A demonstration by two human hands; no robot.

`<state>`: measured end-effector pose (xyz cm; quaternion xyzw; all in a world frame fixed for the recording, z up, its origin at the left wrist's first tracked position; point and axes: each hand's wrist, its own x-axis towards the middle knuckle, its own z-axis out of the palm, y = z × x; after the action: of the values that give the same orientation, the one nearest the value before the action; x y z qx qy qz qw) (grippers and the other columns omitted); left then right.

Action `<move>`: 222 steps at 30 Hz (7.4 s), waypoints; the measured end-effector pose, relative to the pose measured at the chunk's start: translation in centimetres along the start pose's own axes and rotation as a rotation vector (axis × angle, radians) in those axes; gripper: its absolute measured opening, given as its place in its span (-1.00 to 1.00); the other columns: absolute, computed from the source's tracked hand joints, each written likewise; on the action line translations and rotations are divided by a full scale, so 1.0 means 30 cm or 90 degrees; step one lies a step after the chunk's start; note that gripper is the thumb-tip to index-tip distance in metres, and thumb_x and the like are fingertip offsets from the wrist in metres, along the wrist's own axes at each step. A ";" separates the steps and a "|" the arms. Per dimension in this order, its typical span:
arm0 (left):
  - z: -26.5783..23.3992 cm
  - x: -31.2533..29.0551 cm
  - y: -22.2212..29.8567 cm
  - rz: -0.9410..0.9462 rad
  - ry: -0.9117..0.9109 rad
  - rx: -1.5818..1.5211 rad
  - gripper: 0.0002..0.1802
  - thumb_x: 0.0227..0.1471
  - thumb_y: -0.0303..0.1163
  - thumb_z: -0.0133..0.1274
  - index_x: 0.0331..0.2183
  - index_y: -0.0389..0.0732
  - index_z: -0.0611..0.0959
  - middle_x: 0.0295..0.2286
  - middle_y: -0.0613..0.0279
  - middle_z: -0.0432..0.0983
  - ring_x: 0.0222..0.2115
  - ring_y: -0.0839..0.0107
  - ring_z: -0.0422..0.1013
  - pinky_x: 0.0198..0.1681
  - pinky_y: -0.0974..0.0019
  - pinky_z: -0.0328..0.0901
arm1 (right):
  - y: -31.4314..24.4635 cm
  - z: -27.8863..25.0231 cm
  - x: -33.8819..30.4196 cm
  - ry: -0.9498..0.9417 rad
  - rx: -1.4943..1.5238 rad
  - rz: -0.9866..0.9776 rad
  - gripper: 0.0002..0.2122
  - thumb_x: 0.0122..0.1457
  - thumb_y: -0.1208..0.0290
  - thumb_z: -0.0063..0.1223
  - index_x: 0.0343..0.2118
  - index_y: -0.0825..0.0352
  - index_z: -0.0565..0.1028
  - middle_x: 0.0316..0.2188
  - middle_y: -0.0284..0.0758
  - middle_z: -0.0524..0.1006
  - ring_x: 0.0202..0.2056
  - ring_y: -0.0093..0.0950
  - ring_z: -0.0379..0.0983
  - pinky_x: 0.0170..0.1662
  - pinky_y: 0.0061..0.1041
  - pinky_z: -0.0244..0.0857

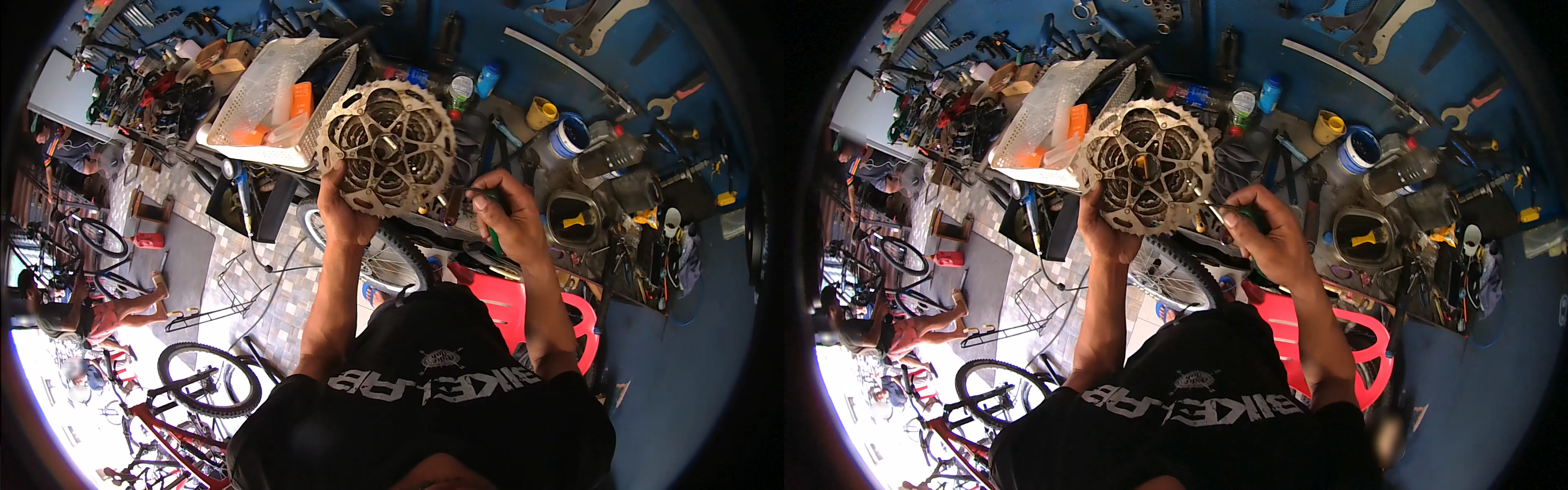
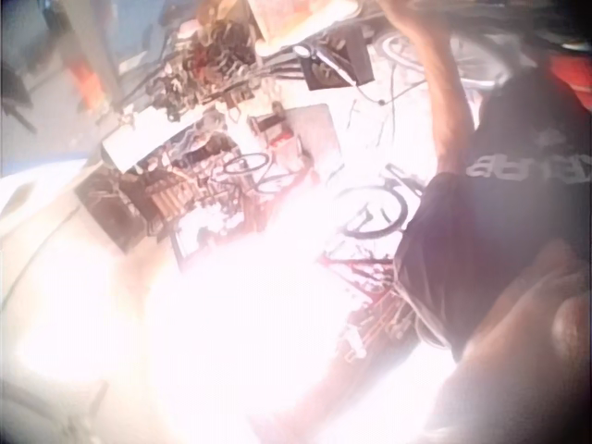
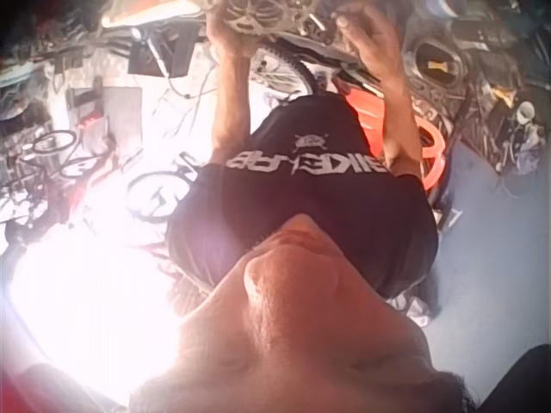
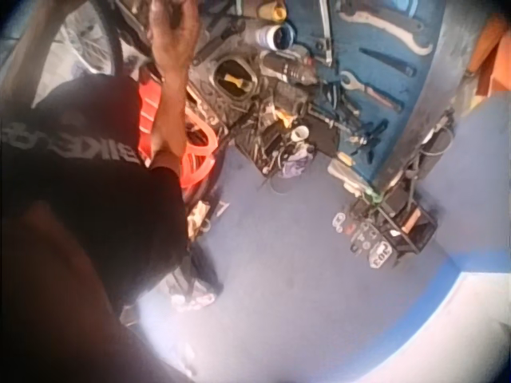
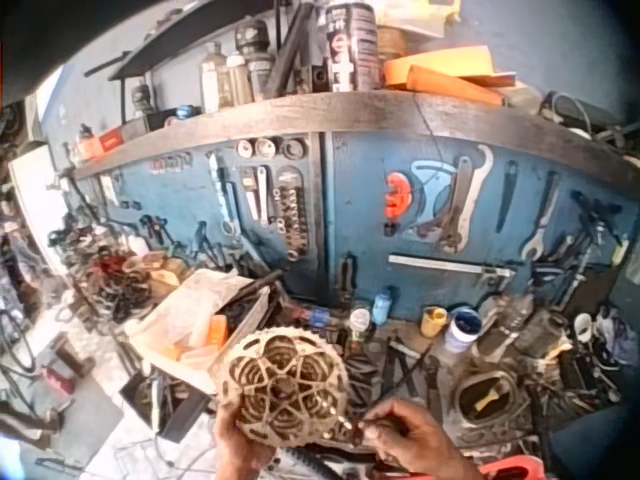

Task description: The person holds a bicycle cassette and uses a small brush to scrub between the sprockets. They rotate the cassette to access different areas and continue brushing throughout the clip.

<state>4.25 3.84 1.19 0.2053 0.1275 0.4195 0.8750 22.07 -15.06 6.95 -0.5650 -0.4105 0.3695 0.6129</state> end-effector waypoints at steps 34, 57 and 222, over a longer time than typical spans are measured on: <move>0.184 -0.211 0.056 0.208 -0.016 0.182 -0.30 0.19 -0.27 0.01 0.31 -0.19 0.25 0.09 -0.02 0.46 0.06 0.12 0.50 0.11 0.01 0.45 | -0.312 0.232 0.070 0.002 -0.772 -0.487 -0.82 -0.02 0.39 0.39 -0.35 0.16 0.60 -0.45 -0.41 0.40 -0.51 -0.42 0.48 -0.50 -0.41 0.41; 0.192 -0.204 0.071 0.401 -0.029 0.673 -0.35 0.10 -0.14 0.18 0.04 -0.22 0.22 -0.01 0.10 0.29 0.00 0.37 0.24 0.13 0.19 0.20 | -0.210 0.223 0.110 0.003 -0.567 -0.465 -0.83 0.07 0.47 0.31 -0.31 0.27 0.51 -0.41 -0.26 0.45 -0.46 -0.27 0.55 -0.46 -0.30 0.44; -0.538 0.243 -0.164 -0.081 0.329 0.249 -0.56 0.25 -0.15 0.09 0.05 -0.20 0.51 -0.18 0.17 0.60 -0.26 0.33 0.58 -0.30 0.15 0.46 | 0.617 0.006 0.529 -0.016 -0.927 0.062 -0.52 0.11 -0.03 0.34 -0.16 0.37 0.72 -0.04 -0.20 0.55 0.11 -0.21 0.33 0.18 -0.12 0.22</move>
<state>5.72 10.87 -15.73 0.2476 0.4361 0.3699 0.7821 28.27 1.19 -10.12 -0.8426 -0.5340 0.0360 0.0595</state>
